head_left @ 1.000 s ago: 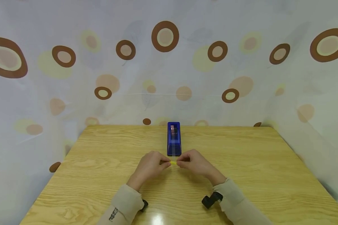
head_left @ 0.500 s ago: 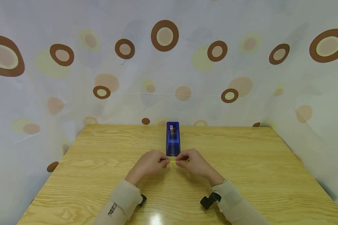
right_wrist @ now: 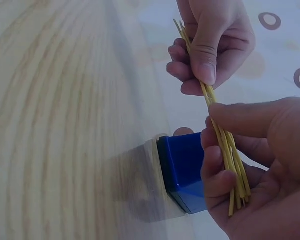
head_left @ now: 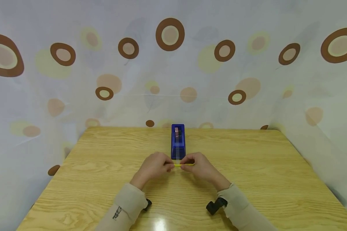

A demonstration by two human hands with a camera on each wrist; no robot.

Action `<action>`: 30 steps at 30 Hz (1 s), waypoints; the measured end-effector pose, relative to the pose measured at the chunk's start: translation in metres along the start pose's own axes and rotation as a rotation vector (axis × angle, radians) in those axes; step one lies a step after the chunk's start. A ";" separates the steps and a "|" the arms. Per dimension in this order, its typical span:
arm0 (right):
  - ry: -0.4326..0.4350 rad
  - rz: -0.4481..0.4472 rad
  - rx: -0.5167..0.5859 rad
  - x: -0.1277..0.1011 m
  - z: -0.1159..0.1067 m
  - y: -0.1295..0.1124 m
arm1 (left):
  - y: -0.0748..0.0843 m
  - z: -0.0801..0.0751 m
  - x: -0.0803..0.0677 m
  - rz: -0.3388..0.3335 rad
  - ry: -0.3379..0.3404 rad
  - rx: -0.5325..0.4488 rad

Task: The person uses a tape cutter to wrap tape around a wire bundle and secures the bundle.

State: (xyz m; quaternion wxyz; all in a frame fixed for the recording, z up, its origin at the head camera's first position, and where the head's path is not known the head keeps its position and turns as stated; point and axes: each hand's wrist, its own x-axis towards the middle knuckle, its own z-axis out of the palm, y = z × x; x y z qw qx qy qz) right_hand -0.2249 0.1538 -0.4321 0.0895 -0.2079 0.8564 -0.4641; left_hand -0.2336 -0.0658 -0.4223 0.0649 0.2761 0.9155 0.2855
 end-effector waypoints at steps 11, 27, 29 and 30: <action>-0.080 0.088 0.032 0.007 -0.006 0.002 | 0.003 -0.001 0.000 0.010 0.079 0.057; -0.101 0.019 -0.032 0.008 -0.005 0.004 | -0.001 0.000 0.000 0.044 0.115 0.050; -0.083 0.009 -0.040 0.008 -0.004 0.005 | -0.001 0.000 0.001 0.041 0.110 0.046; -0.075 0.001 -0.048 0.008 -0.003 0.005 | -0.001 0.000 0.001 0.040 0.107 0.044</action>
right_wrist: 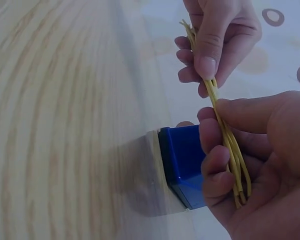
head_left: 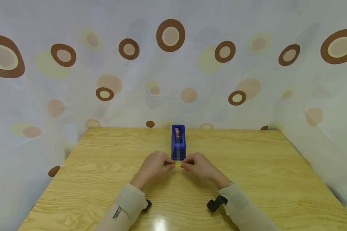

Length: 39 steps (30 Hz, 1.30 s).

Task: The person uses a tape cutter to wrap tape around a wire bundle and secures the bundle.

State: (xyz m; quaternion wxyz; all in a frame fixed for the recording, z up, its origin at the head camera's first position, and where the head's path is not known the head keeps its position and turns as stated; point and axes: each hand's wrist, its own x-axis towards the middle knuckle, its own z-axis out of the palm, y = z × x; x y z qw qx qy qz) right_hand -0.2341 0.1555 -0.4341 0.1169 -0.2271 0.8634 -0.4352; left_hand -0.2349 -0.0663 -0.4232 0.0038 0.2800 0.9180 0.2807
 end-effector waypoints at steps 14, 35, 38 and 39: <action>0.127 -0.066 -0.055 -0.002 0.004 0.003 | 0.000 -0.001 0.005 -0.072 -0.036 -0.044; 0.102 -0.043 -0.017 0.000 0.004 0.004 | -0.003 -0.003 0.011 -0.013 -0.105 -0.012; 0.074 -0.038 -0.013 0.002 0.000 0.004 | -0.003 -0.004 0.011 0.002 -0.085 -0.012; 0.061 -0.034 -0.016 0.003 -0.001 0.004 | -0.003 -0.004 0.012 0.008 -0.078 -0.013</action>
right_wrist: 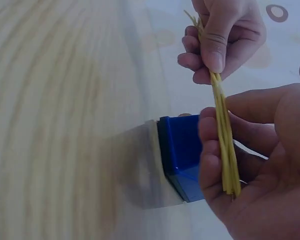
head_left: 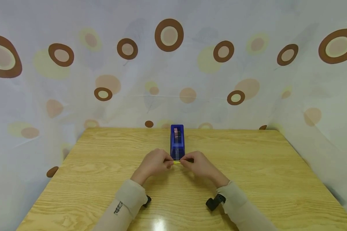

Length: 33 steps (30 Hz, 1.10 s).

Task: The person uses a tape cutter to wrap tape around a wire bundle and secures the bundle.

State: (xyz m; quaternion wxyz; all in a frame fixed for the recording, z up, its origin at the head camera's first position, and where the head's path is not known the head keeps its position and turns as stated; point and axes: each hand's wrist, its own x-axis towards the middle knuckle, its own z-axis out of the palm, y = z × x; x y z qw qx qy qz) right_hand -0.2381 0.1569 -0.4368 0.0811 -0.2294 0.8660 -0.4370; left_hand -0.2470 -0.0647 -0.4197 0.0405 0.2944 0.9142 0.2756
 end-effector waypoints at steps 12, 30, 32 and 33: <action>-0.031 0.001 -0.040 0.001 -0.004 -0.002 | 0.000 0.001 0.001 -0.010 0.019 0.011; 0.111 -0.032 -0.087 0.004 0.005 -0.004 | 0.002 -0.005 0.001 -0.114 -0.002 -0.104; 0.122 -0.029 -0.090 0.005 0.006 -0.006 | 0.002 -0.007 0.002 -0.124 -0.009 -0.112; 0.128 -0.025 -0.091 0.005 0.006 -0.007 | 0.003 -0.008 0.002 -0.128 -0.016 -0.111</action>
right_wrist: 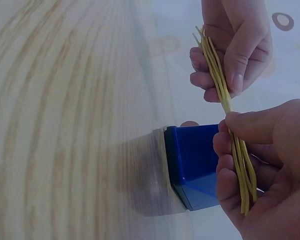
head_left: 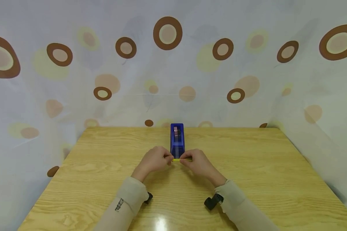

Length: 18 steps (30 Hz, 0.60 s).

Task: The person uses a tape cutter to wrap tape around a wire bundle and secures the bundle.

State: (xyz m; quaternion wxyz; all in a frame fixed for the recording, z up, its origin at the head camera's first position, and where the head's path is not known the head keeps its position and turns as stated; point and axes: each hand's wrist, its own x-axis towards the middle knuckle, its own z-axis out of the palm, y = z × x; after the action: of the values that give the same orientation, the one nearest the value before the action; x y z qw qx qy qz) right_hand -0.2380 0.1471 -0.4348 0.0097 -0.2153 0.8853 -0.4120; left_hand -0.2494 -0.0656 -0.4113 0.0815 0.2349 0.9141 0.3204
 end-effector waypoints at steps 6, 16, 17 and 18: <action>0.036 -0.018 -0.004 -0.001 0.001 -0.005 | 0.001 -0.004 0.003 -0.049 -0.092 -0.016; 0.032 -0.040 -0.025 0.000 0.002 -0.004 | -0.003 -0.002 0.003 0.013 -0.107 0.028; 0.029 -0.038 -0.028 0.000 0.002 -0.004 | -0.003 -0.002 0.003 0.019 -0.103 0.032; 0.025 -0.035 -0.028 0.000 0.002 -0.005 | -0.003 -0.002 0.003 0.023 -0.099 0.035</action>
State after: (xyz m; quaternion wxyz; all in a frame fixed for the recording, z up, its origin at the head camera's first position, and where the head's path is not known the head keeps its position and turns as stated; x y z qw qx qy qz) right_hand -0.2358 0.1432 -0.4325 -0.0117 -0.2257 0.8872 -0.4022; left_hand -0.2533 -0.0675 -0.4118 0.1187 0.2624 0.9116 0.2934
